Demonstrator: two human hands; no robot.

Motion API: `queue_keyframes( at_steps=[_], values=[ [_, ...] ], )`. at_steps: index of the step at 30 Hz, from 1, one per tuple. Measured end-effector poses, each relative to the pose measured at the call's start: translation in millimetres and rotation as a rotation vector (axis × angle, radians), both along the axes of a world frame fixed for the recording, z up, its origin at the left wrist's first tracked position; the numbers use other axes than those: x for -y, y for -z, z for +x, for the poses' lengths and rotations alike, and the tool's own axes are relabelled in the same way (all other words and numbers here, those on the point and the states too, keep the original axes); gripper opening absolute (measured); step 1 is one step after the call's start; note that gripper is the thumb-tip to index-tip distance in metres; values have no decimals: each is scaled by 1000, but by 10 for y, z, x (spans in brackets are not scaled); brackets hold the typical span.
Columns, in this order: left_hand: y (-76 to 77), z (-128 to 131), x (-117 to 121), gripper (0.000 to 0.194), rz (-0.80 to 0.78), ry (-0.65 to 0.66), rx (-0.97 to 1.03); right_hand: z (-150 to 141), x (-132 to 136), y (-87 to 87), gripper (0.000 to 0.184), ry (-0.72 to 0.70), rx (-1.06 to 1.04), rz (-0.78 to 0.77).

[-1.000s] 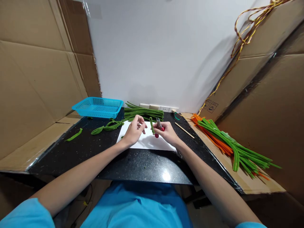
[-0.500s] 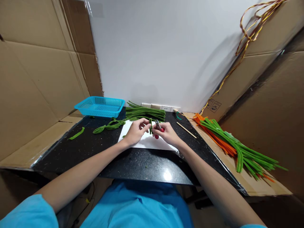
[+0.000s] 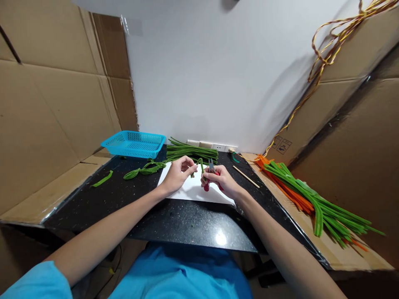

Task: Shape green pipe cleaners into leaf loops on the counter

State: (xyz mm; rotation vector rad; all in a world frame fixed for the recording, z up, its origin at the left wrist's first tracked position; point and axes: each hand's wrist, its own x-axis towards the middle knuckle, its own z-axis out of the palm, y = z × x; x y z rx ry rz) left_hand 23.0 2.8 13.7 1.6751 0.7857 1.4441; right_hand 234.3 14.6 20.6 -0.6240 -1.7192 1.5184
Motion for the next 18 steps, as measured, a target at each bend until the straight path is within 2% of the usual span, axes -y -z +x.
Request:
queue_keyframes(
  at_steps=[3,8,18],
  values=[
    [7,18,-2,28,-33,12,28,-18,5,12,28,0,-13,-18],
    [28,44,-18,32,-134,124,56,-30,27,10,25,-73,-28,-91],
    [-1,57,15,35,-91,153,99,19,41,-28,19,-196,-148,-202]
  ],
)
